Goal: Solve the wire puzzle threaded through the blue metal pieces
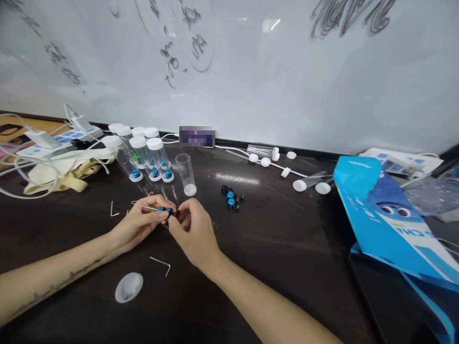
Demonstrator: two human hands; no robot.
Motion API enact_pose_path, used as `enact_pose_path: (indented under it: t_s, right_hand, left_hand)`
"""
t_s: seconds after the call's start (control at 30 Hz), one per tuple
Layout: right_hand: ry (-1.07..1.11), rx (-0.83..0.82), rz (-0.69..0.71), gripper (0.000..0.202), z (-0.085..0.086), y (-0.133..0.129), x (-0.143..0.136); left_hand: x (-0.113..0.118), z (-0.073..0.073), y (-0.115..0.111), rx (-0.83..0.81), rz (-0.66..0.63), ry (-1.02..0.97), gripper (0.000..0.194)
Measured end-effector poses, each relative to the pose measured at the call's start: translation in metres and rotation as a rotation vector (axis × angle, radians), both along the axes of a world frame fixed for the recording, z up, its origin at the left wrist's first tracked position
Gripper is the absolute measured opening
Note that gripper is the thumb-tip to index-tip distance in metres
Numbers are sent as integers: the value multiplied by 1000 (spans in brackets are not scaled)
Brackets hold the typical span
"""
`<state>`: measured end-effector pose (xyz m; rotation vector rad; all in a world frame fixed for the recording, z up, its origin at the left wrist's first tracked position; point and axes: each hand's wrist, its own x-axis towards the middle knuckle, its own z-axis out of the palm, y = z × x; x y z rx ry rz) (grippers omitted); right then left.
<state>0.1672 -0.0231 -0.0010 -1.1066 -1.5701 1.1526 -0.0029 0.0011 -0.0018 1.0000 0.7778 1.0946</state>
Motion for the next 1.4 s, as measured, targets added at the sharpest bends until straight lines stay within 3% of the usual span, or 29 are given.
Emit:
enact_pose_path:
  t_s: [0.2, 0.63, 1.17, 1.4]
  right_hand:
    - [15, -23, 24, 20, 2, -1, 1]
    - [33, -6, 1, 12, 1, 0, 0]
    - [51, -46, 47, 34, 0, 1, 1]
    - [60, -17, 10, 21, 0, 0, 1]
  left_hand:
    - [0, -1, 0, -3, -6, 9, 16]
    - [-1, -1, 0, -9, -4, -21, 14]
    - [0, 1, -1, -17, 3, -26, 13]
    - [-2, -1, 0, -14, 19, -29, 12]
